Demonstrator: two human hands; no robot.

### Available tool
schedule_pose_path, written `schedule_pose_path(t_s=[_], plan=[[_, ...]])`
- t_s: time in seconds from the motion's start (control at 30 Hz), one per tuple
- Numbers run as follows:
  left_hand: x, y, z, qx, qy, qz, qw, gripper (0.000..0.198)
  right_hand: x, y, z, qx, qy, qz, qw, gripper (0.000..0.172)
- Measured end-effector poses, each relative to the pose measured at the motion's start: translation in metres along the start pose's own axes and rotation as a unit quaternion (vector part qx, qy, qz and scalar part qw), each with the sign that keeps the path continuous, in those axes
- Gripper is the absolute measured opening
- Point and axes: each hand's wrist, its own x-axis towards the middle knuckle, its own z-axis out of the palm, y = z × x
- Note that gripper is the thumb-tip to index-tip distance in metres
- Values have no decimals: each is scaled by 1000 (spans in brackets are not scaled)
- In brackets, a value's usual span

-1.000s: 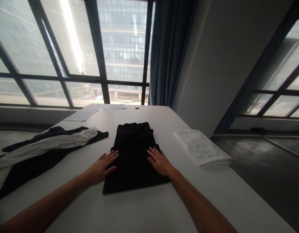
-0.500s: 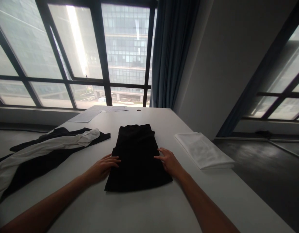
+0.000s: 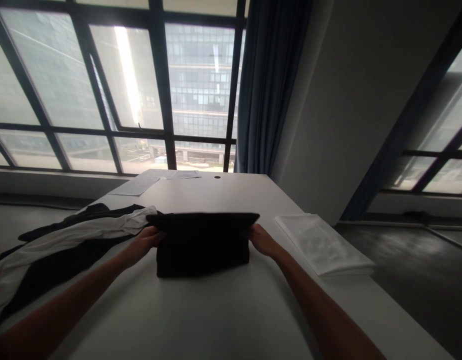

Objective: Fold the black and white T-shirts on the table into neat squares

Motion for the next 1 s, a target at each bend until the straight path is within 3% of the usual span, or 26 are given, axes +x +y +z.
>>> schedule_pose_path(t_s=[0.1,0.2,0.33,0.43,0.5,0.57,0.63,0.73,0.83,1.0], plan=[[23,-16,4,-20,62,-104,992,57,24,11,22,-42,6,80,996,49],[27,-37,5,72,60,-128,987,70,25,22,38,-116,-10,95,989,59],[21,-48,5,279,17,-62,958,67,15,20,44,-220,-38,41,974,53],[22,-36,16,413,46,-9,909,59,15,-1,49,-321,-22,58,945,53],[26,-26,33,474,70,29,877,53,19,-18,59,-360,-1,27,932,54],[31,-21,55,496,59,71,863,52,24,-29,75,-363,2,-46,931,57],[33,-24,75,490,10,102,866,54,26,-31,93,-352,-27,-95,931,60],[32,-40,92,482,-52,98,869,61,23,-17,115,-336,-77,-76,936,66],[31,-54,89,482,-69,90,869,65,19,-4,121,-325,-91,-50,940,70],[39,-65,61,477,-55,52,876,70,25,7,106,-329,-83,10,941,77]])
